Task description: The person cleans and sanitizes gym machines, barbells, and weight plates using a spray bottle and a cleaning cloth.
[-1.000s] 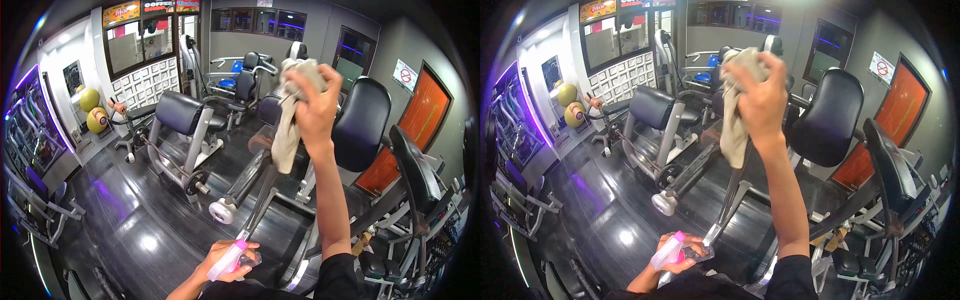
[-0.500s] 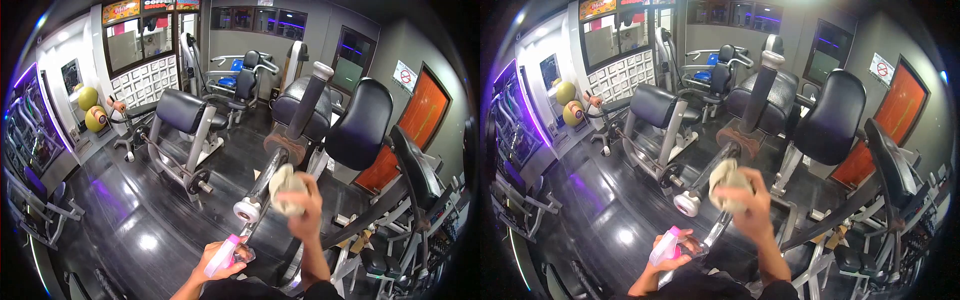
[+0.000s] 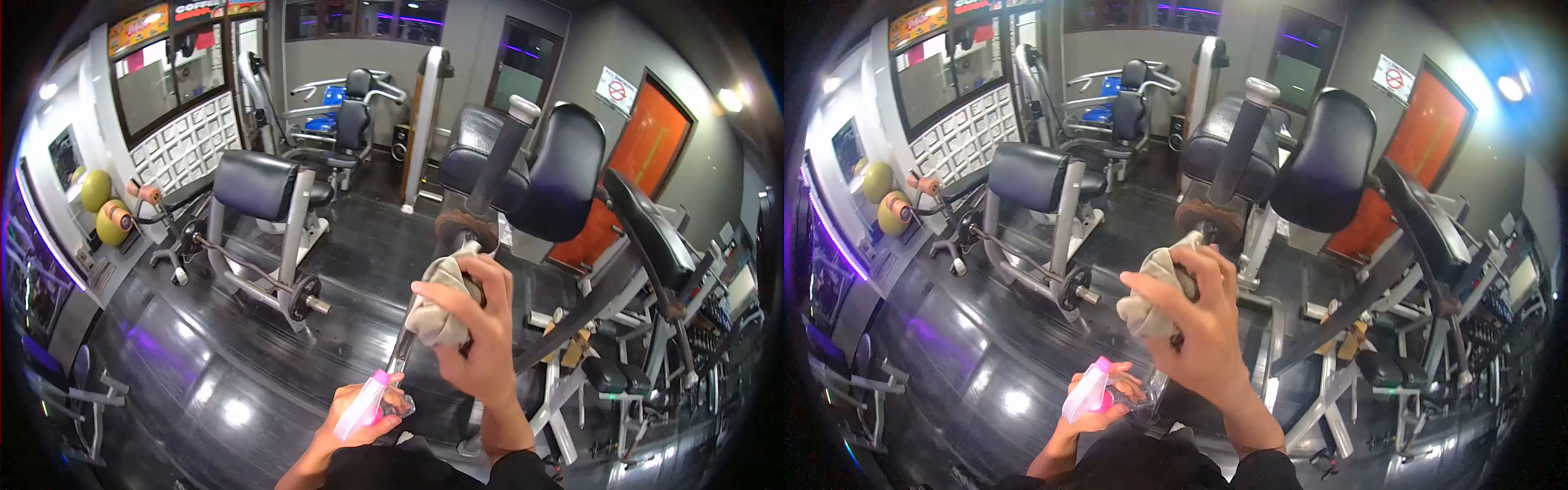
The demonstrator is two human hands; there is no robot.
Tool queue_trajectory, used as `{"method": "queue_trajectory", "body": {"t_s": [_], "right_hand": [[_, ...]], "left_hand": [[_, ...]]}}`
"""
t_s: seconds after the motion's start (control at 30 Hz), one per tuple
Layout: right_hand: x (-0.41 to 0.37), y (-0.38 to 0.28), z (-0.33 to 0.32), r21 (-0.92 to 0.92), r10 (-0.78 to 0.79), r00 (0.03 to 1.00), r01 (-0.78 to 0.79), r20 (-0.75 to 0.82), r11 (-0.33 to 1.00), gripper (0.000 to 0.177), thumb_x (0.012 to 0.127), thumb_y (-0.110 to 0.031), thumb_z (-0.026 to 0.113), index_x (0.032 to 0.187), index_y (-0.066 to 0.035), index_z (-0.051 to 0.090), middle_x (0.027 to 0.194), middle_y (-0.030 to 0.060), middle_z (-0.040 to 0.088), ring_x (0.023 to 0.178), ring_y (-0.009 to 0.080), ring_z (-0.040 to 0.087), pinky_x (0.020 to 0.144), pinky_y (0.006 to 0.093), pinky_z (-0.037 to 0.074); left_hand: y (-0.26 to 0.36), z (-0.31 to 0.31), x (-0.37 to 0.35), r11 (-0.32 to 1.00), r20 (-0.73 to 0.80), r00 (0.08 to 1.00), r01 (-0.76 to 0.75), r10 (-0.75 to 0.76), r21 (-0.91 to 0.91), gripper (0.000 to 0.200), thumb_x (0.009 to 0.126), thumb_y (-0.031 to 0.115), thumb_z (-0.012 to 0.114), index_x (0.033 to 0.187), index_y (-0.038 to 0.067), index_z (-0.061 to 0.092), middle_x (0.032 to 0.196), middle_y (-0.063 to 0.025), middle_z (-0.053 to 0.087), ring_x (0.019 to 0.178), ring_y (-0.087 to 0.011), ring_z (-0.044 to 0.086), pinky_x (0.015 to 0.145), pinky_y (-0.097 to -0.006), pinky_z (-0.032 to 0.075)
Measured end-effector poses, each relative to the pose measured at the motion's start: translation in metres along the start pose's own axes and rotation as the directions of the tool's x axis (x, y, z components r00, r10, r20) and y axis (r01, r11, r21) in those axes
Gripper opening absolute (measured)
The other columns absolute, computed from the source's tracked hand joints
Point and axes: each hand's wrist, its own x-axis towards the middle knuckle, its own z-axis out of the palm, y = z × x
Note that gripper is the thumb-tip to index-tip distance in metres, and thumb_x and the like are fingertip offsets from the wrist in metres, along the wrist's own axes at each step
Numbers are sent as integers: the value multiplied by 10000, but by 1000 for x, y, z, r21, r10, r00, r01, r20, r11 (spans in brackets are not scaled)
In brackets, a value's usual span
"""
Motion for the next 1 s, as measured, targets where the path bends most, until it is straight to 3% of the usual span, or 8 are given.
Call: {"method": "queue_trajectory", "body": {"t_s": [0.17,0.3,0.33,0.37,0.47,0.6,0.77,1.0], "right_hand": [[-41,7,11,96,72,996,-68,-46,993,359,641,-84,750,980,-194,702,1139,123,517,1142,403,503,905,496,464],[-126,32,51,-69,-285,781,299,-555,952,418,697,-197,822,1061,-273,631,1282,52,369,1153,362,485,959,526,457],[-141,14,54,362,110,841,108,-530,926,586,629,-244,863,1141,-295,582,1307,48,315,1191,349,431,980,560,430],[-144,15,57,-107,-171,870,136,-463,985,520,617,-241,862,1079,-290,628,1254,75,335,1200,360,403,1026,593,369],[-112,-5,53,-551,-95,955,-79,-280,831,370,631,-198,831,962,-294,699,1155,47,400,1193,370,405,1089,612,258],[-59,-18,47,-539,-209,895,-40,-394,841,368,637,-178,807,980,-257,700,1061,46,475,1121,369,485,1058,624,303],[4,-53,2,-211,497,868,-486,-2,848,274,690,-108,685,965,-109,684,941,126,597,923,354,614,826,461,506],[54,11,-3,-345,534,800,-436,274,831,223,772,-166,620,949,-58,700,933,195,597,942,365,598,860,436,470]], "left_hand": [[-4,-16,2,996,77,997,36,-30,-85,135,758,32,723,837,-7,621,804,-89,682,809,-246,693,966,-479,477],[-10,-30,0,986,122,992,54,-35,-157,126,763,26,715,845,-10,626,795,-82,680,811,-237,692,966,-482,476],[-10,-35,0,988,134,990,59,-40,-145,123,764,21,711,848,-11,628,793,-80,680,812,-235,692,969,-475,476],[-11,-38,1,989,145,988,63,-43,-134,120,765,16,708,851,-13,630,791,-77,680,812,-232,691,972,-467,476],[-13,-42,2,985,166,983,101,-76,-143,118,764,12,704,853,-13,631,788,-72,681,805,-225,690,979,-454,473],[-13,-43,4,980,180,978,133,-105,-150,130,758,10,707,862,-4,631,784,-70,678,798,-225,688,986,-442,472],[-14,-40,17,994,276,957,-63,86,-91,146,745,-10,699,861,20,615,772,-64,673,757,-212,686,988,-457,469],[-13,-36,6,992,262,965,-2,35,-127,242,745,-4,718,968,8,623,803,-48,683,739,-188,683,823,-344,534]]}}
